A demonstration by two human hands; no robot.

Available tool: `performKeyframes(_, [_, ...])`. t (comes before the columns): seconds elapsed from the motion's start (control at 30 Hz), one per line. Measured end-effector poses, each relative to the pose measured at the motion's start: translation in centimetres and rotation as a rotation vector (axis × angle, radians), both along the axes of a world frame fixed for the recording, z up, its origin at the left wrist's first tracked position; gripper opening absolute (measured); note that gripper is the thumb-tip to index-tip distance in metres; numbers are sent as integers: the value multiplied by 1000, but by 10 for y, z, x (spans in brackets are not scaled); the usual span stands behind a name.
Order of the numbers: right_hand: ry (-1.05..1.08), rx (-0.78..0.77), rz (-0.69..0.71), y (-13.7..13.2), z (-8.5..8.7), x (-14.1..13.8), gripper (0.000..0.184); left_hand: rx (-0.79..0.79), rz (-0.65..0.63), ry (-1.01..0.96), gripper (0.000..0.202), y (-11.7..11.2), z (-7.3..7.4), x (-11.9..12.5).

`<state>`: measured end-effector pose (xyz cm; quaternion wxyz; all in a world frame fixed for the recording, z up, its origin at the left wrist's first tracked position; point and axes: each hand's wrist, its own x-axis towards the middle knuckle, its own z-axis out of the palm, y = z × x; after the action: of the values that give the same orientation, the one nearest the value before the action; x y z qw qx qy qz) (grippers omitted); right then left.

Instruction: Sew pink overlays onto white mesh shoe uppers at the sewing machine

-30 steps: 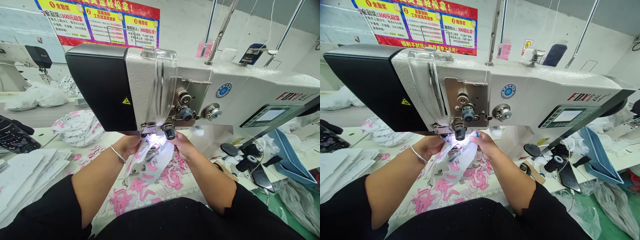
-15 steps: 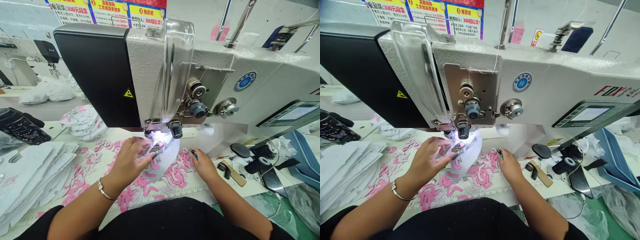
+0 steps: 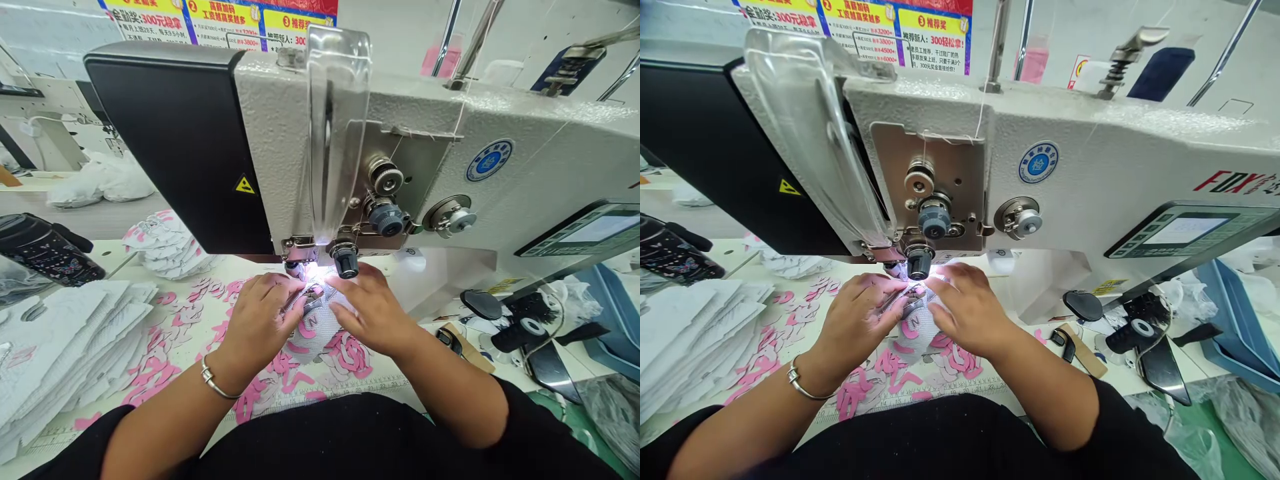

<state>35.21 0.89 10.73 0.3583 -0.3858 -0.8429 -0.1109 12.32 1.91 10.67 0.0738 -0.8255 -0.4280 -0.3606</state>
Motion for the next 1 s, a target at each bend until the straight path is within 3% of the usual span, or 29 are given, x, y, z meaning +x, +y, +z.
performKeyframes(0.1, [-102, -190, -18, 13, 16, -19, 32, 5, -10, 6, 22, 0, 1, -3])
performKeyframes(0.23, [-29, -275, 0, 21, 16, -24, 27, 27, -26, 3, 21, 1, 0, -6])
performKeyframes(0.43, [21, -248, 25, 23, 15, -21, 19, 94, -68, 30, 16, 3, 4, -4])
performKeyframes(0.67, [-14, -271, -35, 14, 18, -26, 23, 201, -122, 72, 17, 8, 7, -10])
performKeyframes(0.83, [-37, -339, -90, 9, 20, -29, 27, 202, -125, 74, 18, 12, 6, -16])
performKeyframes(1.0, [-48, -301, -121, 9, 11, -31, 33, 168, -116, 80, 19, 15, 3, -20])
